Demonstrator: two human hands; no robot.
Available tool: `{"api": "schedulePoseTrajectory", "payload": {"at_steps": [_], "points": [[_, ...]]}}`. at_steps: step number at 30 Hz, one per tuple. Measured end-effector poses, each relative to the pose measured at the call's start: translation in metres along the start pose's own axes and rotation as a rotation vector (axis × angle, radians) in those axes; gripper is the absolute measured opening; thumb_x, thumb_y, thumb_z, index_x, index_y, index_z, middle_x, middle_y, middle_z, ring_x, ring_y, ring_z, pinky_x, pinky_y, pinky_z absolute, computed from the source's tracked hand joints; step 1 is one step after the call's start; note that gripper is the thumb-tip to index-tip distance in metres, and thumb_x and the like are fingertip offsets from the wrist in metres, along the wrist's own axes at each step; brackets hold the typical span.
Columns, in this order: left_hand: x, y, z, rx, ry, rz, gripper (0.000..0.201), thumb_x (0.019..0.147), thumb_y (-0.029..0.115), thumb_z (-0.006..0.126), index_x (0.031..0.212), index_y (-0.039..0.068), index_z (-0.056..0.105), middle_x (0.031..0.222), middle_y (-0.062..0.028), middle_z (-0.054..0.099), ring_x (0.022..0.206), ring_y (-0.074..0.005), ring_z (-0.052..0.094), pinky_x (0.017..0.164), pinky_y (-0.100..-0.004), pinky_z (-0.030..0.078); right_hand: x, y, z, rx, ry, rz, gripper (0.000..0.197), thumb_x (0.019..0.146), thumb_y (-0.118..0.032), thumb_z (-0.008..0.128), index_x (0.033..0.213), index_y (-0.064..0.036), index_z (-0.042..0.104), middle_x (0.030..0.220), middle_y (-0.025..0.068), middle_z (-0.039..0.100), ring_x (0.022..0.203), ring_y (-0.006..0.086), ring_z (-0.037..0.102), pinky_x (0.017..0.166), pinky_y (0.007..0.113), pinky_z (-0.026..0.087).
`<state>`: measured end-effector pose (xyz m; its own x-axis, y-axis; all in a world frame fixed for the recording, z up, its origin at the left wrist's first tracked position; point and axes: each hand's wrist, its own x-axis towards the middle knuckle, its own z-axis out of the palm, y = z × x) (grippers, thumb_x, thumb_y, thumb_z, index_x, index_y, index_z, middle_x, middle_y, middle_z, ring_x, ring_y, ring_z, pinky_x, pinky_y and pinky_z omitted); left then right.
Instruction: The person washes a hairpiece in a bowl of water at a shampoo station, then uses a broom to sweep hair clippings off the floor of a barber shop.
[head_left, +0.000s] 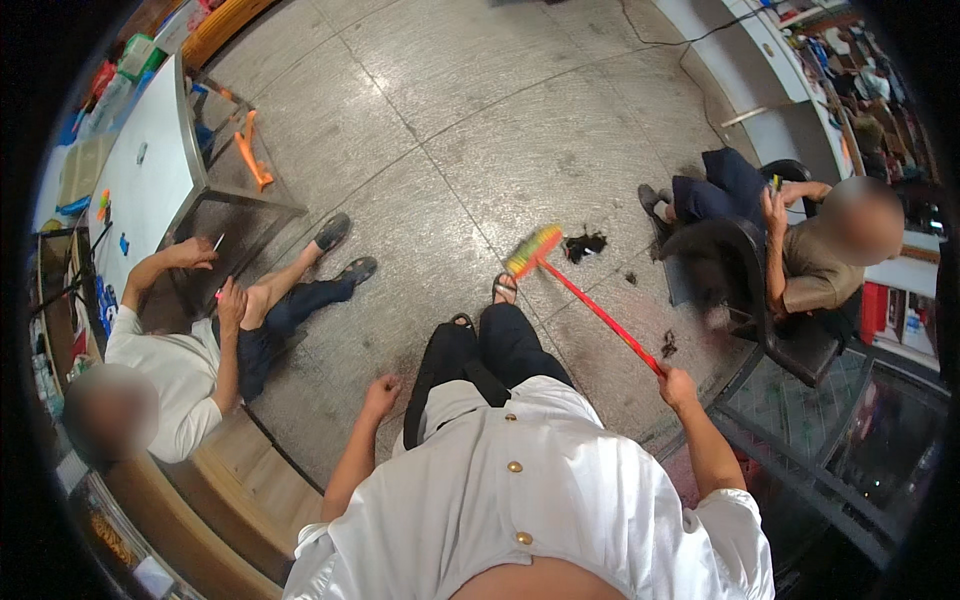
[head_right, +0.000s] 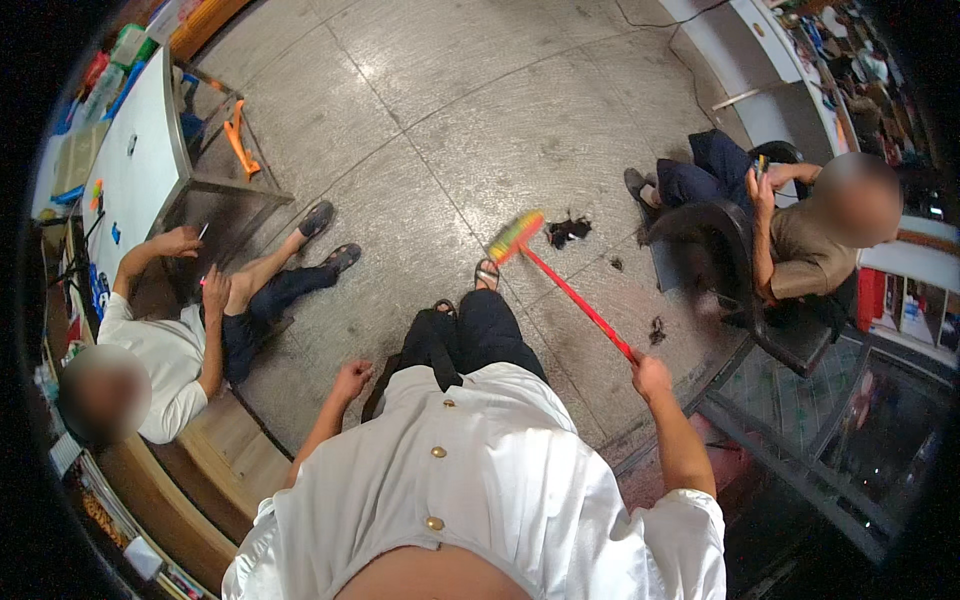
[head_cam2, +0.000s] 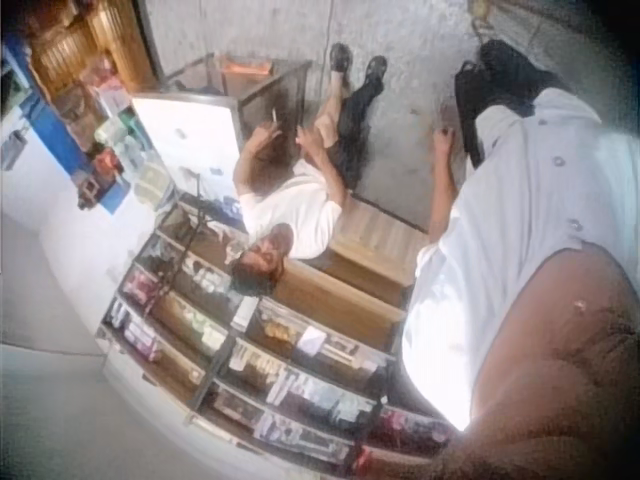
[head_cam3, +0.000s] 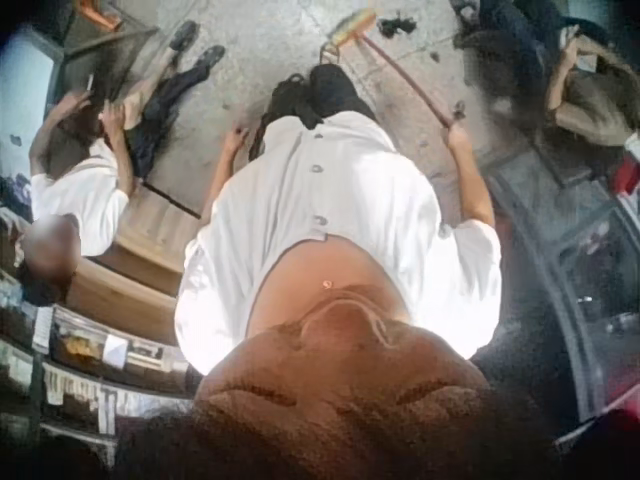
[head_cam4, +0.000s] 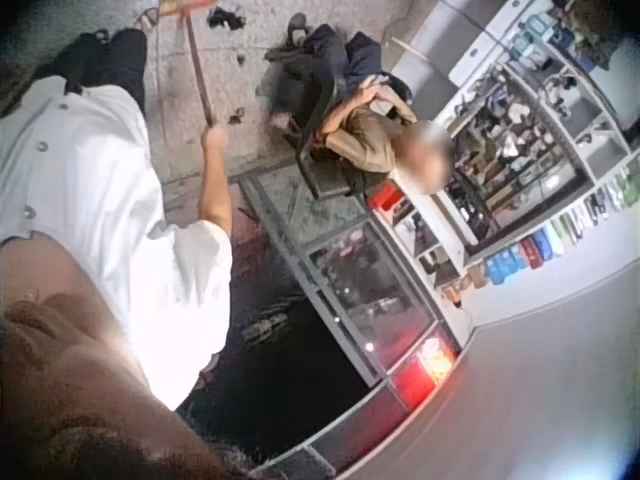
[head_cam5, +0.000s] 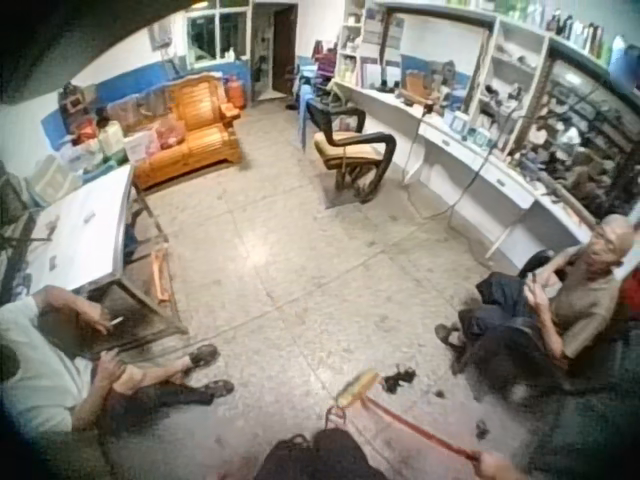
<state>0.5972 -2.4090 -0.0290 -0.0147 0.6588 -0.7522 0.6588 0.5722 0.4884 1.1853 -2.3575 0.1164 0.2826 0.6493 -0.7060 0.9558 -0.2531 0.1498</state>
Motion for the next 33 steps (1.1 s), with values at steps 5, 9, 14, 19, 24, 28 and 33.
{"api": "schedulePoseTrajectory", "payload": {"at_steps": [5,9,14,19,24,28,33], "points": [[-0.008,-0.036,0.020,-0.232,0.006,-0.120,0.023,0.074,0.011,0.056,0.095,0.003,0.056,0.076,-0.0086,0.059,0.071,-0.0174,0.056,0.065,-0.0292,0.044,-0.054,0.039,-0.004,0.080,0.012,0.118,0.033,0.075,-0.020,0.050,0.109,-0.0215,0.052,0.093,0.0162,0.057,0.086,0.0319,0.054,0.076,0.041,0.043],[-0.005,-0.021,0.028,-0.350,0.038,-0.138,0.023,0.075,0.007,0.054,0.098,0.003,0.055,0.078,-0.0081,0.059,0.072,-0.0154,0.055,0.066,-0.0284,0.044,-0.046,0.050,-0.011,0.175,0.125,0.022,0.032,0.075,-0.020,0.051,0.106,-0.0198,0.053,0.092,0.0158,0.057,0.086,0.0317,0.054,0.075,0.040,0.043],[-0.026,0.043,0.034,-0.380,0.096,-0.177,0.023,0.075,0.005,0.053,0.098,0.001,0.055,0.077,-0.0068,0.059,0.070,-0.0143,0.054,0.066,-0.0273,0.043,0.067,-0.005,-0.018,0.251,0.219,-0.096,0.032,0.078,-0.024,0.047,0.110,-0.0227,0.050,0.097,0.0152,0.055,0.088,0.0322,0.053,0.075,0.040,0.042],[-0.046,0.051,0.070,-0.418,0.172,-0.088,0.023,0.074,0.004,0.052,0.097,0.002,0.055,0.074,-0.0050,0.056,0.068,-0.0139,0.052,0.066,-0.0253,0.042,0.184,-0.063,-0.046,0.382,0.260,-0.060,0.031,0.078,-0.025,0.043,0.107,-0.0268,0.053,0.099,0.0124,0.056,0.092,0.0296,0.053,0.077,0.039,0.043],[-0.071,0.071,0.132,-0.328,0.132,-0.209,0.025,0.073,0.005,0.053,0.098,0.001,0.055,0.075,-0.0074,0.057,0.070,-0.0152,0.054,0.066,-0.0262,0.043,0.213,-0.008,-0.045,0.432,0.218,0.019,0.030,0.079,-0.021,0.039,0.105,-0.0211,0.053,0.103,0.0141,0.054,0.095,0.0311,0.052,0.077,0.041,0.043],[-0.078,0.072,0.194,-0.160,0.005,-0.174,0.028,0.073,0.007,0.054,0.100,0.001,0.053,0.081,-0.0125,0.060,0.073,-0.0172,0.056,0.068,-0.0287,0.044,0.180,0.091,0.007,0.472,0.191,-0.019,0.031,0.076,-0.024,0.043,0.104,-0.0202,0.054,0.097,0.0162,0.056,0.090,0.0329,0.053,0.075,0.043,0.043],[-0.052,0.164,0.225,-0.007,-0.031,0.002,0.026,0.074,0.011,0.054,0.099,0.002,0.054,0.085,-0.0121,0.060,0.075,-0.0180,0.057,0.069,-0.0295,0.044,0.080,0.240,0.110,0.384,0.272,-0.017,0.031,0.075,-0.022,0.050,0.106,-0.0158,0.053,0.083,0.0205,0.056,0.076,0.0361,0.055,0.068,0.042,0.044]]}}
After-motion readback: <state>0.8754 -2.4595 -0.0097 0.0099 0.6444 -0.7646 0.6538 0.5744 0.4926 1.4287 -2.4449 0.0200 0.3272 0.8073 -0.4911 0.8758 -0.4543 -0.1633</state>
